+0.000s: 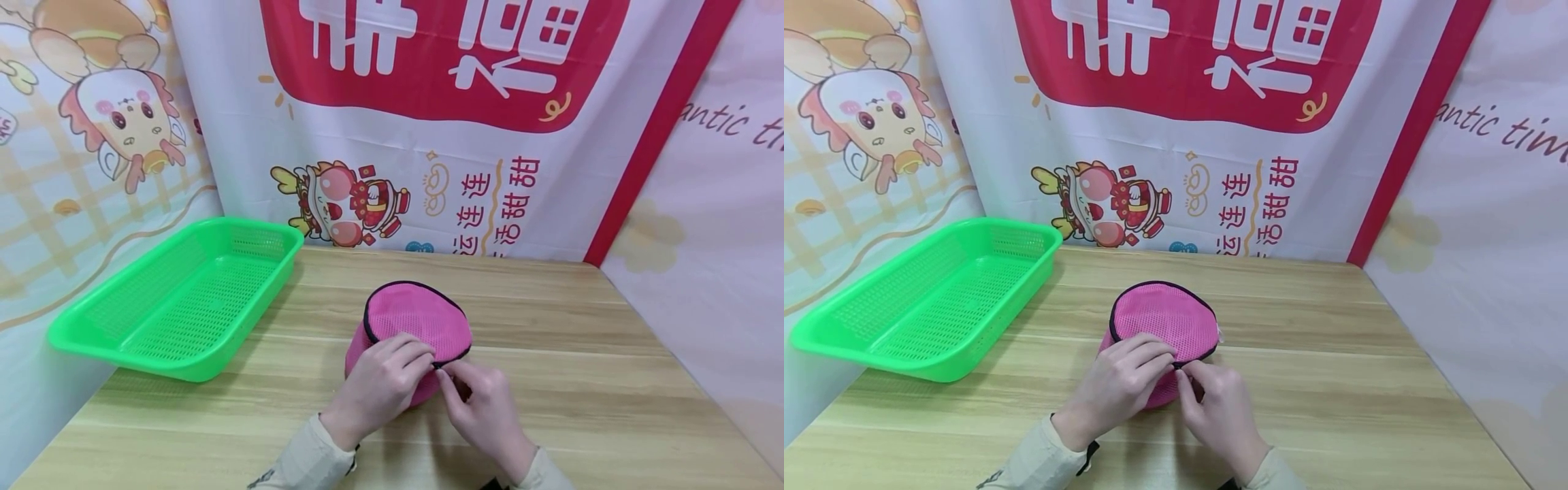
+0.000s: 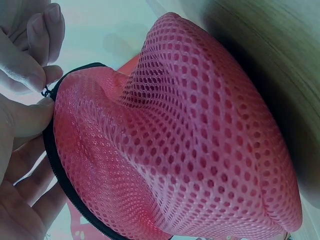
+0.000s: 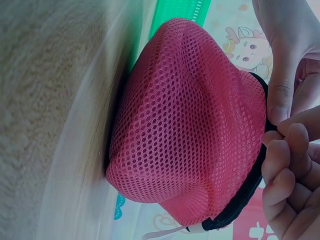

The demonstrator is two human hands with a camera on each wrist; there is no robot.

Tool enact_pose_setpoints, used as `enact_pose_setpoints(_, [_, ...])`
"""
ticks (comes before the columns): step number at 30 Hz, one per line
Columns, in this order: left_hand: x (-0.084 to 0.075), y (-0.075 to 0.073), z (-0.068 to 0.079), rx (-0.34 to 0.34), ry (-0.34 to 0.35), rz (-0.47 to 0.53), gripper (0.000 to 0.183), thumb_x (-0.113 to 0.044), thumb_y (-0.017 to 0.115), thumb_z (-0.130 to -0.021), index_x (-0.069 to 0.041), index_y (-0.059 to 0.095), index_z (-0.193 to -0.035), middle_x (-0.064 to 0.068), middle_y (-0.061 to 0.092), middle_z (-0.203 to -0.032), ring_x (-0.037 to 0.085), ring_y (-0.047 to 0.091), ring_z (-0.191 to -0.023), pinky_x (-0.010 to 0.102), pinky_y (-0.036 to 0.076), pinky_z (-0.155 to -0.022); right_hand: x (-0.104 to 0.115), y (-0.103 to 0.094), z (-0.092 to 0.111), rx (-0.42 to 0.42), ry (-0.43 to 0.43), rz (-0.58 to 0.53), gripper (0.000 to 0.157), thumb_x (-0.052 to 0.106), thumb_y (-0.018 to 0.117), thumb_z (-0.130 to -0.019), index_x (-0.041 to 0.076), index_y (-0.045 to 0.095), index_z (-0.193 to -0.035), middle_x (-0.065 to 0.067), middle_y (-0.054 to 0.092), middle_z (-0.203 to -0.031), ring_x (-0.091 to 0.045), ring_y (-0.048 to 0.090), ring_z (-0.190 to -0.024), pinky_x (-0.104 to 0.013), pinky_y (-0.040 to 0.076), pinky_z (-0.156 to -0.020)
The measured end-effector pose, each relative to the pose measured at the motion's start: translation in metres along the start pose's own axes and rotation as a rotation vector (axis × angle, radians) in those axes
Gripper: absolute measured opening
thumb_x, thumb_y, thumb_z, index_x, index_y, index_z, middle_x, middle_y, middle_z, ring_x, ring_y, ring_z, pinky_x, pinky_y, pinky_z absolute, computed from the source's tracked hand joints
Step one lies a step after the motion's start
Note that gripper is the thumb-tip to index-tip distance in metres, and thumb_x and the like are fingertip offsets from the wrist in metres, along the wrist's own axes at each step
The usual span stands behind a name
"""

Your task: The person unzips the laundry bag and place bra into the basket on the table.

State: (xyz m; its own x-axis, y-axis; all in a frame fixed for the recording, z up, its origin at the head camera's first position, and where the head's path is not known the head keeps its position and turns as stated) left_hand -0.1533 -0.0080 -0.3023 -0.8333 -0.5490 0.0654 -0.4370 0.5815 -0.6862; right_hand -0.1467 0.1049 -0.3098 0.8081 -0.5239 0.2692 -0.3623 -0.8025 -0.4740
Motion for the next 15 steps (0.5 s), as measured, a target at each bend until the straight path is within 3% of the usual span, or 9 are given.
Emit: enact_pose_setpoints(15, [0.0016,-0.0021,0.0006,0.016,-0.036,0.003,0.018,-0.009,0.064,-0.081,-0.007,0.068,-0.098,0.000,0.062,-0.096,0.012,0.053,-0.091,0.024,0.044,-0.083,-0.0025,-0.0045,0.0006,-0.047,0.041,0.023,0.014,0.003,0.064,-0.074,0.017,0.064,-0.070,0.019,0.038,-0.053,0.008,0.032,-0.044,-0.006,0.024,-0.038])
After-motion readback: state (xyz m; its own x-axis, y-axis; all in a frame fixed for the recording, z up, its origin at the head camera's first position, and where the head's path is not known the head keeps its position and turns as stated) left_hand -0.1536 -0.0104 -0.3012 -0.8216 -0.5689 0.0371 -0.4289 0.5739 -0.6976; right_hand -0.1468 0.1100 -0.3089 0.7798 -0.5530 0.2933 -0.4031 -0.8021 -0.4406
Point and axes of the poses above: each hand's wrist, its own z-axis away from the middle knuckle, its own y-axis out of the palm, x = y × z, the point moved 7 cm from there along -z, towards the middle knuckle
